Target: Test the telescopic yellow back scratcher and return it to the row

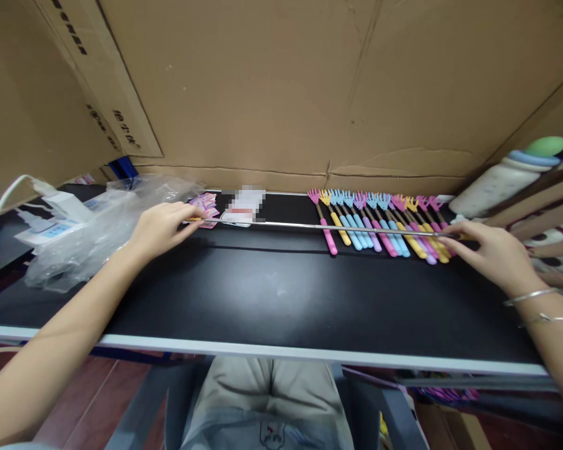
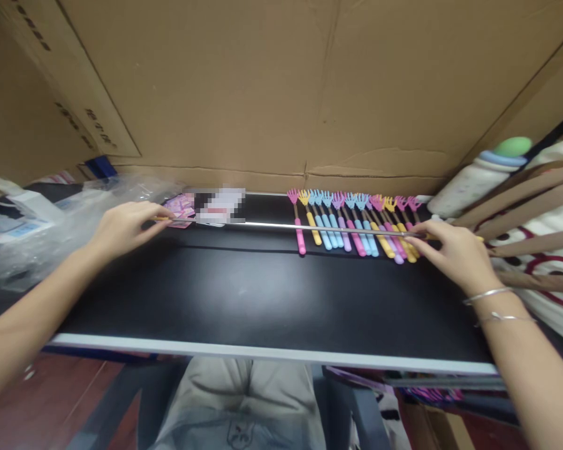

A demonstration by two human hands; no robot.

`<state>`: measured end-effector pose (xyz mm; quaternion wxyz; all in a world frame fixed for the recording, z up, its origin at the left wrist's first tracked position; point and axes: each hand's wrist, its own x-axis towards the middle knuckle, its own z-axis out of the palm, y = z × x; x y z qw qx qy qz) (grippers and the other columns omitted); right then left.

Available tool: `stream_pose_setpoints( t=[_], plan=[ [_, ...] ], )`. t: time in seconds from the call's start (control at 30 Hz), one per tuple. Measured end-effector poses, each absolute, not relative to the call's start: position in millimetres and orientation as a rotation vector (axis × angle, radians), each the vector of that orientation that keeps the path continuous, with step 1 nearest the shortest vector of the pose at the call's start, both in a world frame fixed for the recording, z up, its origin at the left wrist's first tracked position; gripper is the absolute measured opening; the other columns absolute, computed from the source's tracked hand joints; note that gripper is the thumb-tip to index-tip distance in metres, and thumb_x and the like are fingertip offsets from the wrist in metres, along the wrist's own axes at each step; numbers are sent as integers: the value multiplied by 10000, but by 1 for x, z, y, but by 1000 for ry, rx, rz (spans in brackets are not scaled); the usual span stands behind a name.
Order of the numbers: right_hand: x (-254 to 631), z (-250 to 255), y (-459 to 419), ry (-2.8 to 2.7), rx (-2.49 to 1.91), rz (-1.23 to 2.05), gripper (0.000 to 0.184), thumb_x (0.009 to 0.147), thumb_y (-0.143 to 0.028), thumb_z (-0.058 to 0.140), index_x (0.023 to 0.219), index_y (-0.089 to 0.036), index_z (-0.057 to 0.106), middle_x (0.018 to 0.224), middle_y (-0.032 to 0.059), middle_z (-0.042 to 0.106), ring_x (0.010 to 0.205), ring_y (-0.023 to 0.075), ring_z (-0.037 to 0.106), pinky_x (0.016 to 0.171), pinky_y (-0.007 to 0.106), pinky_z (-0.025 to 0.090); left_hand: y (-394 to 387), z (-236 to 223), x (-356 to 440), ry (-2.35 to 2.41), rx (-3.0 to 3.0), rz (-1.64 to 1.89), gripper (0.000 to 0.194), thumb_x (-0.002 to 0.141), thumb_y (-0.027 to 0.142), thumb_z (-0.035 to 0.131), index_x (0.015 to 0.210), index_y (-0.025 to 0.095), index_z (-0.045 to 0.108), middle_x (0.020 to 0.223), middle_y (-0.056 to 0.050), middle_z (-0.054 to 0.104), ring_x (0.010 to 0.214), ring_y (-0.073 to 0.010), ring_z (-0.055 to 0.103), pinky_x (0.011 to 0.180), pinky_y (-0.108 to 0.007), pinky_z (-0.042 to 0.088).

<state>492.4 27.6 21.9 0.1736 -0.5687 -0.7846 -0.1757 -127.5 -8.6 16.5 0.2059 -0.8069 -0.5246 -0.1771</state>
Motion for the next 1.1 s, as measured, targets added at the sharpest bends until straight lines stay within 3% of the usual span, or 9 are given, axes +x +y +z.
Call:
stream_pose_setpoints(
  t=[0.5, 0.7, 0.9, 1.1],
  plan=[
    [494, 22, 29, -2229, -1600, -493, 435, 833, -586, 415, 839, -200, 616, 831, 66, 691, 727, 223, 641, 651, 304, 437, -7, 13, -130, -1476, -2256, -477, 296, 927, 408, 377, 972, 258, 627, 933, -47, 688, 827, -222, 640, 670, -295, 412],
    [492, 23, 28, -2302, -1486, -580, 393, 876, -502, 395, 854, -179, 617, 811, 99, 692, 704, 233, 634, 639, 314, 440, -9, 15, -129, -1465, -2261, -460, 287, 947, 404, 371, 968, 228, 596, 935, -46, 676, 822, -206, 623, 687, -285, 417],
    [476, 27, 22, -2325, -1353, -771, 400, 916, -447, 335, 874, -177, 628, 829, 126, 710, 718, 260, 638, 672, 352, 451, -10, 20, -134, -1456, -2209, -445, 288, 963, 411, 355, 911, 211, 555, 862, -12, 667, 789, -175, 582, 863, -334, 414],
    [470, 27, 19, -2312, -1367, -798, 389, 923, -423, 332, 875, -183, 635, 835, 121, 708, 723, 256, 641, 643, 335, 447, -11, 22, -139, -1465, -2171, -451, 295, 976, 403, 320, 943, 234, 560, 966, 10, 688, 852, -171, 599, 862, -335, 411]
  ],
)
